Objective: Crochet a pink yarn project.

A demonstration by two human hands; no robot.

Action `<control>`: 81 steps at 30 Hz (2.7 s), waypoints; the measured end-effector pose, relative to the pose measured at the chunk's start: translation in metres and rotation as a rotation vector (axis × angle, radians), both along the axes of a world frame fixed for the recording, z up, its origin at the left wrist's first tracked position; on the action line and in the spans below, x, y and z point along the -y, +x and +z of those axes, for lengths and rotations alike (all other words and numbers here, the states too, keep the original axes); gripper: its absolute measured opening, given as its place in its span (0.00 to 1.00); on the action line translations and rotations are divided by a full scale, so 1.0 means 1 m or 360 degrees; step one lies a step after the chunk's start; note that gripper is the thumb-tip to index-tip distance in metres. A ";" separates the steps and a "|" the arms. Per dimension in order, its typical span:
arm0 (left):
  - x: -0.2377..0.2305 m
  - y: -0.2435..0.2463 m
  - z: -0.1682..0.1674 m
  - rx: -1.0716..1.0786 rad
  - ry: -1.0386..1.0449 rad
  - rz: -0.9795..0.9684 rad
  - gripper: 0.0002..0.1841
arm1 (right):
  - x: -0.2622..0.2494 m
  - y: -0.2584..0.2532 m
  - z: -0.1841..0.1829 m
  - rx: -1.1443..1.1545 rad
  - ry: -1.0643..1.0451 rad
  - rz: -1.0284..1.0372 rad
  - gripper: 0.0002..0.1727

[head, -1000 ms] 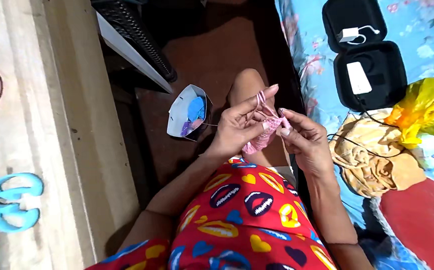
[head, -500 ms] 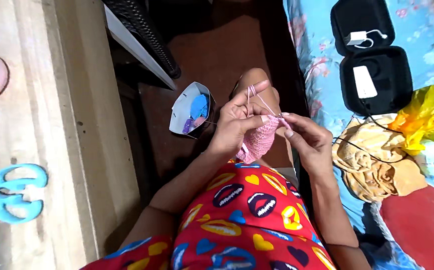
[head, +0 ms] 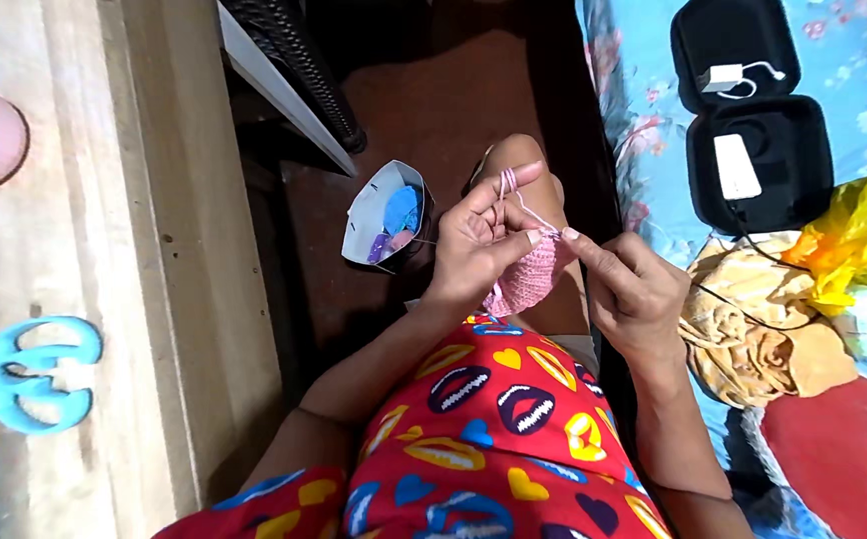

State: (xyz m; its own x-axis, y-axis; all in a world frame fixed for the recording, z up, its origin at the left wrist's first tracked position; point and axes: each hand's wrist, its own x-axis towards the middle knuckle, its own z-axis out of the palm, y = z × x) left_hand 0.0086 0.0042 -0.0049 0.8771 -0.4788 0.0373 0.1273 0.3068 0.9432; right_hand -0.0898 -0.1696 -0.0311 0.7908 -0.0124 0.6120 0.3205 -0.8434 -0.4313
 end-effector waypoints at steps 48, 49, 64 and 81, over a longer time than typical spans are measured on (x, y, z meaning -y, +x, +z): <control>-0.007 -0.006 0.015 0.0127 0.0157 -0.0124 0.40 | -0.001 0.005 0.003 0.0147 0.0196 0.0110 0.11; -0.008 -0.004 0.016 0.0088 0.0151 -0.0149 0.40 | 0.000 0.005 0.004 0.0138 0.0171 0.0112 0.12; 0.009 -0.024 0.009 0.0357 0.0070 -0.0085 0.33 | -0.007 0.002 0.016 -0.0497 0.1783 0.0515 0.18; 0.000 -0.012 0.010 0.0152 0.0022 0.0103 0.29 | 0.012 0.009 0.000 -0.0079 0.0429 0.0310 0.20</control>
State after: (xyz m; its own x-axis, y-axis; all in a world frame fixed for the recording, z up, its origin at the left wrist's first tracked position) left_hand -0.0036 0.0043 0.0050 0.8990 -0.4223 0.1159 0.0170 0.2981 0.9544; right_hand -0.0810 -0.1816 -0.0308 0.8231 -0.0145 0.5677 0.4372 -0.6218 -0.6498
